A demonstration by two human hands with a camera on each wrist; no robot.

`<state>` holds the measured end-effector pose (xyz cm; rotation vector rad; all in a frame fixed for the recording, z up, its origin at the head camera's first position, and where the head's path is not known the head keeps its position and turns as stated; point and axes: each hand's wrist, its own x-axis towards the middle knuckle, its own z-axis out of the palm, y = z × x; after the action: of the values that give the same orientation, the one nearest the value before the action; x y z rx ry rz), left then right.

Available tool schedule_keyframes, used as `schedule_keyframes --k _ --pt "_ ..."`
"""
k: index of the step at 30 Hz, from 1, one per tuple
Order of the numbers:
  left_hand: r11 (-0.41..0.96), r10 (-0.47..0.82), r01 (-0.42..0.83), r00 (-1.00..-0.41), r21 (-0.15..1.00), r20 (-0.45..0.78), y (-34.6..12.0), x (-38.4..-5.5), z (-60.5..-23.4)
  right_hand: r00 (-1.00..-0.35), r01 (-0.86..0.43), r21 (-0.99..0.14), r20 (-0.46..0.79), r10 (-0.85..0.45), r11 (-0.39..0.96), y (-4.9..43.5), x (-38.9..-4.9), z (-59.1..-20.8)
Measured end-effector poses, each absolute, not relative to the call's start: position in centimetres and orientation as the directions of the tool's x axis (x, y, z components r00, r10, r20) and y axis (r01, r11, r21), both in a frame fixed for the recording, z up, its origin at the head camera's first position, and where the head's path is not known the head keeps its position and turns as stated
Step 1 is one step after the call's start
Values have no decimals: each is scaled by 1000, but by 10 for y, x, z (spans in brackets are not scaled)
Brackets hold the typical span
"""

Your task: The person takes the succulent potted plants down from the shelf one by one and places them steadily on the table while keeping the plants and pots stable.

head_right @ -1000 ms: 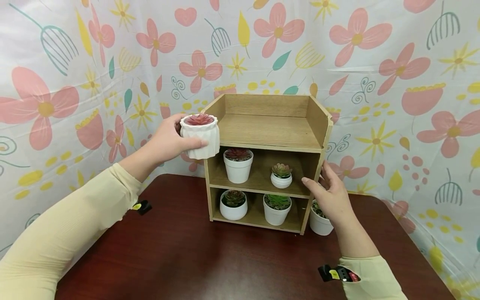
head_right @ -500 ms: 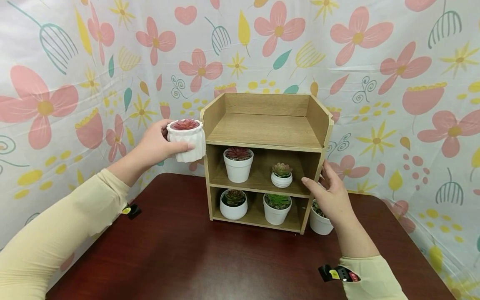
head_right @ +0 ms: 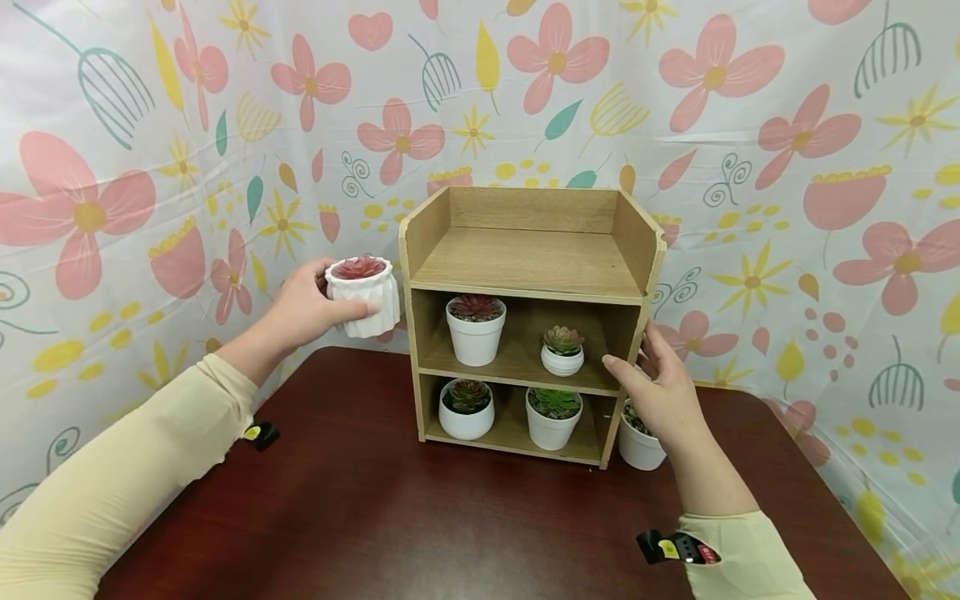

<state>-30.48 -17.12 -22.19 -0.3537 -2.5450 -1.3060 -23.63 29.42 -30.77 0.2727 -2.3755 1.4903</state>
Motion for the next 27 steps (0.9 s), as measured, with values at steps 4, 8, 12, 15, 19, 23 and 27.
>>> schedule_keyframes --k 4,8,12,15,19,23,27 --pt "585 78 319 -937 745 339 -174 -308 -231 -930 -327 -837 369 10 439 294 -236 -307" --pt "580 77 324 -935 747 346 -176 -313 -243 -930 -325 -837 366 11 440 295 -236 -308" --pt "590 73 307 -941 746 329 -178 -318 -253 -931 -324 -837 365 9 441 295 -236 -308" --pt "595 64 298 -943 746 325 -179 -321 -259 -932 -321 -838 362 10 442 295 -236 -308" --pt "599 46 291 -943 746 330 -179 -323 -267 -932 -319 -838 361 12 443 294 -235 -307" --pt "609 38 284 -943 740 331 -179 -326 -274 -934 -313 -838 357 14 446 294 -235 -307" --pt "620 36 277 -944 734 327 -179 -327 -280 -936 -308 -840 351 14 448 294 -235 -308"
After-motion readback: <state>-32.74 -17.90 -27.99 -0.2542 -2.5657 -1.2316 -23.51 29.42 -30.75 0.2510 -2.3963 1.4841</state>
